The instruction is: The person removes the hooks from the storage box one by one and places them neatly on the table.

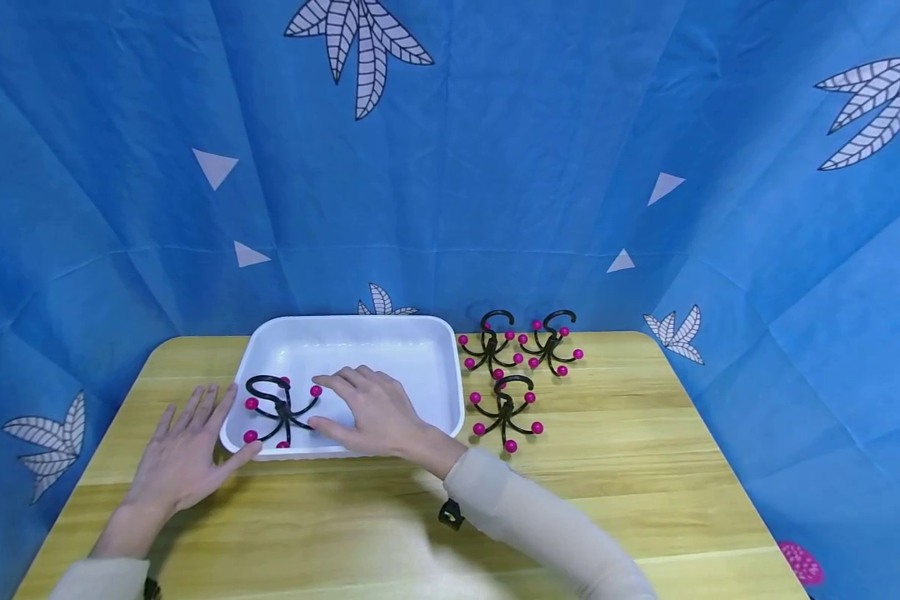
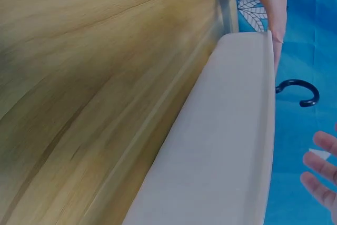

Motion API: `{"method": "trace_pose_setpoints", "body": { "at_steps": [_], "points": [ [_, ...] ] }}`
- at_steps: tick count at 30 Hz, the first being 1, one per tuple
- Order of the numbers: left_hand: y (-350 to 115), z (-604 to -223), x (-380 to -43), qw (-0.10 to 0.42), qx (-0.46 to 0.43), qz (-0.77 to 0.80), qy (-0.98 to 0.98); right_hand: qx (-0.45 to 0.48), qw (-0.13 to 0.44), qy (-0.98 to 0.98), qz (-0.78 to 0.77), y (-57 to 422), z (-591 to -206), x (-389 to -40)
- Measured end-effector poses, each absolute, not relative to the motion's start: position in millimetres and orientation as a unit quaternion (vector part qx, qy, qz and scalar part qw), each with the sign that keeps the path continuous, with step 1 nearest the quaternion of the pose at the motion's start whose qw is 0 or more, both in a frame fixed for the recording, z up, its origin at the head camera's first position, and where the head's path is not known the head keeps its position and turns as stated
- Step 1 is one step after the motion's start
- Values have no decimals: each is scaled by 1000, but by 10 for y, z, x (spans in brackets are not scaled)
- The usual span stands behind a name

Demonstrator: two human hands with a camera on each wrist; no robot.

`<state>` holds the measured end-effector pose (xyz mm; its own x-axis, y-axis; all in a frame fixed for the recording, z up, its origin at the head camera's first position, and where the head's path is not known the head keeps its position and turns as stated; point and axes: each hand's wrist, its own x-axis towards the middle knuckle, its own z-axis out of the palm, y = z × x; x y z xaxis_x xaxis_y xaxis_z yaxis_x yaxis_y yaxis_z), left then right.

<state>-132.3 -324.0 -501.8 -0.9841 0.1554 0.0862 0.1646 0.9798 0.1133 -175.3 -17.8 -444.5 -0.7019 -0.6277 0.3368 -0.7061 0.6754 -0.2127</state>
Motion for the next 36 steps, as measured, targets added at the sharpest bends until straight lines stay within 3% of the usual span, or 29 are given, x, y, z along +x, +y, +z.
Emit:
{"method": "trace_pose_setpoints", "body": {
  "at_steps": [36],
  "points": [
    [-3253,-5018,-1343,30,-85,-61,-994,388,85,-916,62,-884,-4508,-2150]
  ]
}}
